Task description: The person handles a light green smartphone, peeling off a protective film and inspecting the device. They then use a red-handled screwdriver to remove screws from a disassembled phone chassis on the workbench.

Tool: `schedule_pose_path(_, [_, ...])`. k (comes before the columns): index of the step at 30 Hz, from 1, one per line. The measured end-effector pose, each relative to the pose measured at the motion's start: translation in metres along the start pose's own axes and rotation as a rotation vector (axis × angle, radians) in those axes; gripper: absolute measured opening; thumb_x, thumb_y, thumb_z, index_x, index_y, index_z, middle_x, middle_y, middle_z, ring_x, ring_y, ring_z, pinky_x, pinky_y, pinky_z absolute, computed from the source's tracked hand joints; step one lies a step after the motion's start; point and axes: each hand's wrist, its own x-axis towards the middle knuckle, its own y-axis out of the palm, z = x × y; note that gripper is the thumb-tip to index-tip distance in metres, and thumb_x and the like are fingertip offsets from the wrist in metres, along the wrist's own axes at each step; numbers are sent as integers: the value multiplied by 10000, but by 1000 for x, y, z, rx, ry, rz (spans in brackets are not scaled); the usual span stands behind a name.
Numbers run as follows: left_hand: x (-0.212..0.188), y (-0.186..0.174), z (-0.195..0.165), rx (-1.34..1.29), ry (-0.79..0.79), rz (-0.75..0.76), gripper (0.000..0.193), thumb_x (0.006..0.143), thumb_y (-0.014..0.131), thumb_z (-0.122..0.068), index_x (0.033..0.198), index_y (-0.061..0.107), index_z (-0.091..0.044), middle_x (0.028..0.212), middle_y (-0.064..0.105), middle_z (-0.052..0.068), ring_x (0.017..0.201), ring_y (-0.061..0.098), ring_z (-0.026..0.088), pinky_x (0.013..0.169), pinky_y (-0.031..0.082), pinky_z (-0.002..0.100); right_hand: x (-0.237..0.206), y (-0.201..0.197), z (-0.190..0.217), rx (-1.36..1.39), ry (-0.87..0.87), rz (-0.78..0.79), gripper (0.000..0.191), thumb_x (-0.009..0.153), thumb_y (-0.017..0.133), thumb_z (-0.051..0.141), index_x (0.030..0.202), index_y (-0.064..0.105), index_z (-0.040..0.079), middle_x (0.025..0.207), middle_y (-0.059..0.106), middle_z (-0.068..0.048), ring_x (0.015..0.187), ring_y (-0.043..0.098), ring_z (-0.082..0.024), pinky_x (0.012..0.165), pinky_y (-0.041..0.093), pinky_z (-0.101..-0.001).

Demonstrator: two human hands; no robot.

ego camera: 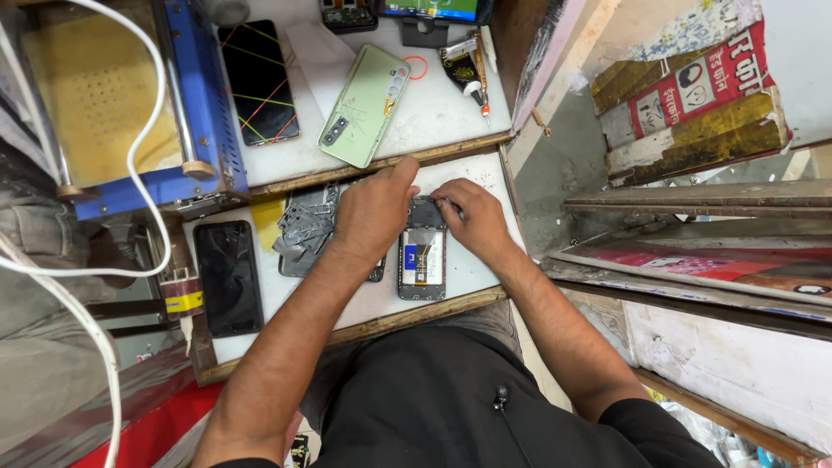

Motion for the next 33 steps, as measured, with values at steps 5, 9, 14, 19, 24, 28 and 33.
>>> schedule_pose_path(5, [5,0,-2,3,71,16,227,907,645,-70,1099,525,-82,919,716,156,811,711,403,620,557,526,1,1,2,-10,-92,-35,120,901,722,21,1019,726,47,1030,724,-95,947,721,-289,825,581,-374])
schedule_pose_path(9, [1,1,-7,106,6,91,245,896,637,-31,1103,528,-105,908,710,148,814,721,392,627,573,509,0,-1,3,-8,-90,-31,135,891,729,21,1025,723,40,1034,724,-105,951,720,-294,831,581,-375])
schedule_pose_path(14, [-1,6,-16,121,92,16,270,872,635,-14,1107,538,-106,869,695,151,775,725,382,576,572,494,0,-1,7,-13,-71,-20,154,884,726,13,1037,720,36,1030,722,-107,950,720,-292,834,584,-373])
schedule_pose_path(19, [4,7,-18,159,24,40,234,903,630,-11,1095,540,-111,877,706,141,774,723,384,610,581,485,-2,-4,8,-19,-87,-30,136,883,727,16,1017,727,40,1027,724,-105,945,716,-298,835,578,-385])
schedule_pose_path(24, [3,0,-13,-10,134,-100,235,900,661,-94,1101,541,-71,912,706,177,788,712,410,616,565,500,-2,-5,9,-17,-86,-27,132,887,716,12,1016,725,36,1030,722,-108,946,715,-299,837,578,-384])
schedule_pose_path(28, [7,-6,-10,8,69,-39,206,928,694,-149,1056,550,-75,834,713,163,810,713,409,667,562,521,-1,-5,10,-22,-97,-42,129,893,719,19,1019,728,39,1034,725,-103,952,716,-298,838,578,-382])
schedule_pose_path(33, [9,-9,-9,-36,194,-106,242,885,652,-110,1112,569,-90,920,726,157,824,715,389,644,562,500,-2,-4,10,-13,-78,-28,119,894,723,30,1013,726,36,1040,724,-106,959,715,-300,836,574,-383])
